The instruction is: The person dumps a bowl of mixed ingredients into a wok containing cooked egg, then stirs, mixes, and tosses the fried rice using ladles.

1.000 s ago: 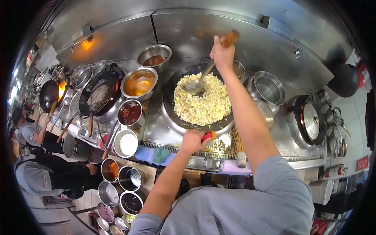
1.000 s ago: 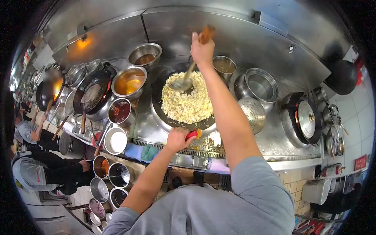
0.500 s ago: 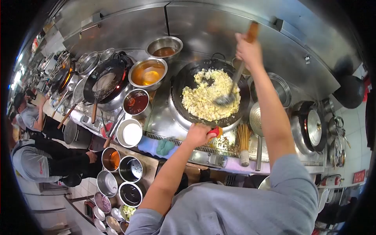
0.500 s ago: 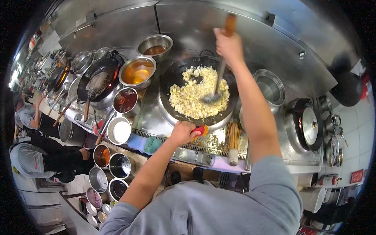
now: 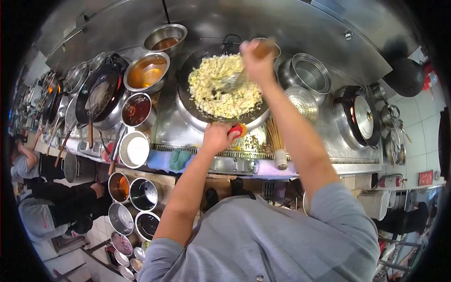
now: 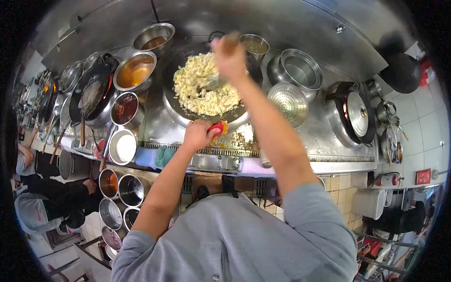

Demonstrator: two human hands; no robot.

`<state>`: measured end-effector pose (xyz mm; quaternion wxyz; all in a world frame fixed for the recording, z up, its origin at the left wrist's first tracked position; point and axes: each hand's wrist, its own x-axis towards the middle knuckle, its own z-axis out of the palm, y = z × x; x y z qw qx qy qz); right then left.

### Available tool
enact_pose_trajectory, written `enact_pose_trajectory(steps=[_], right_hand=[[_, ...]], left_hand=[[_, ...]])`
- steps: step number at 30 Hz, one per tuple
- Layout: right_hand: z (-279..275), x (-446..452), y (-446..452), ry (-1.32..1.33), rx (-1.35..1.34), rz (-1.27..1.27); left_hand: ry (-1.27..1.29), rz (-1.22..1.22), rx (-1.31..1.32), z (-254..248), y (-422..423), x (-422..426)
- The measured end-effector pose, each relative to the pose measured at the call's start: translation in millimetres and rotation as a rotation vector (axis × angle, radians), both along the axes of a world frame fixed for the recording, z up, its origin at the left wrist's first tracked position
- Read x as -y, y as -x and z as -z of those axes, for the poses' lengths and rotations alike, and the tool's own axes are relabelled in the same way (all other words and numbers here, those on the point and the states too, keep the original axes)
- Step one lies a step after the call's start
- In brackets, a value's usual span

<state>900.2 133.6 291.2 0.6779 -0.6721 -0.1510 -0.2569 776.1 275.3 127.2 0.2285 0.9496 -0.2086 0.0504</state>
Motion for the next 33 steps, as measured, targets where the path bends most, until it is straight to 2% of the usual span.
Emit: enact_pose_trajectory(steps=[2, 3, 5, 7, 9, 11, 12, 13, 14, 15, 17, 19, 20, 21, 23, 25, 27, 28, 29, 31, 32, 33], right_hand=[[-48, 28, 8, 0.093, -0.191, 0.197], [-58, 32, 27, -0.002, -0.080, 0.155], [-12, 25, 36, 0.099, 0.033, 0.195], [33, 30, 3, 0.068, 0.063, 0.007], [-18, 15, 31, 0.017, 0.024, -0.004], [-37, 2, 91, -0.122, -0.088, 0.132], [-16, -2, 92, 0.086, 0.031, 0.188], [23, -1, 88, 0.286, 0.144, 0.259], [58, 4, 62, 0.283, -0.025, 0.238], [69, 11, 19, 0.322, 0.185, 0.293], [5, 7, -15, -0.002, 0.045, 0.056], [-35, -19, 6, -0.050, 0.056, 0.058], [-22, -29, 13, -0.029, 0.145, -0.078], [-4, -38, 20, 0.152, 0.211, -0.090], [1, -25, 6, 0.371, 0.369, 0.037], [-9, -7, -62, 0.094, 0.104, 0.115], [-66, 29, -71, -0.057, -0.082, 0.200], [-70, 52, -74, -0.202, -0.059, 0.151], [-64, 63, -73, -0.350, -0.056, 0.106], [8, 26, -84, -0.366, -0.009, 0.059], [25, 22, -114, -0.115, 0.074, 0.110], [1, 11, -118, -0.016, -0.036, 0.113]], left_hand=[[0.055, 0.022, 0.020, 0, 4, -2], [0.112, 0.045, 0.038, 0, -2, -1], [0.160, 0.023, 0.086, 5, -1, -5], [0.115, 0.073, 0.054, 5, -3, -3], [0.091, 0.045, 0.033, -2, -5, 0], [0.070, 0.039, 0.022, 8, -2, -1], [0.060, 0.034, -0.011, 7, -2, -1], [0.054, 0.039, -0.013, 8, -2, -2], [0.059, 0.017, -0.019, 9, -1, -1], [0.067, -0.008, -0.018, 8, -1, 2], [0.095, 0.017, 0.047, 3, 6, 1], [0.056, -0.017, 0.013, 3, 1, 2], [0.056, -0.005, -0.017, 3, 1, 1], [0.052, -0.004, -0.013, 6, -1, 0], [0.043, -0.039, -0.007, 11, 0, 1], [0.030, -0.029, -0.036, 6, 2, 3], [0.023, -0.039, -0.040, -3, -3, 1], [0.047, -0.031, -0.016, -5, -3, 0], [0.066, -0.020, -0.008, -5, 3, -1], [0.061, -0.019, -0.011, 0, 8, -5], [0.071, -0.017, 0.046, 7, 5, -4], [0.088, -0.020, 0.106, 10, 1, 0]])
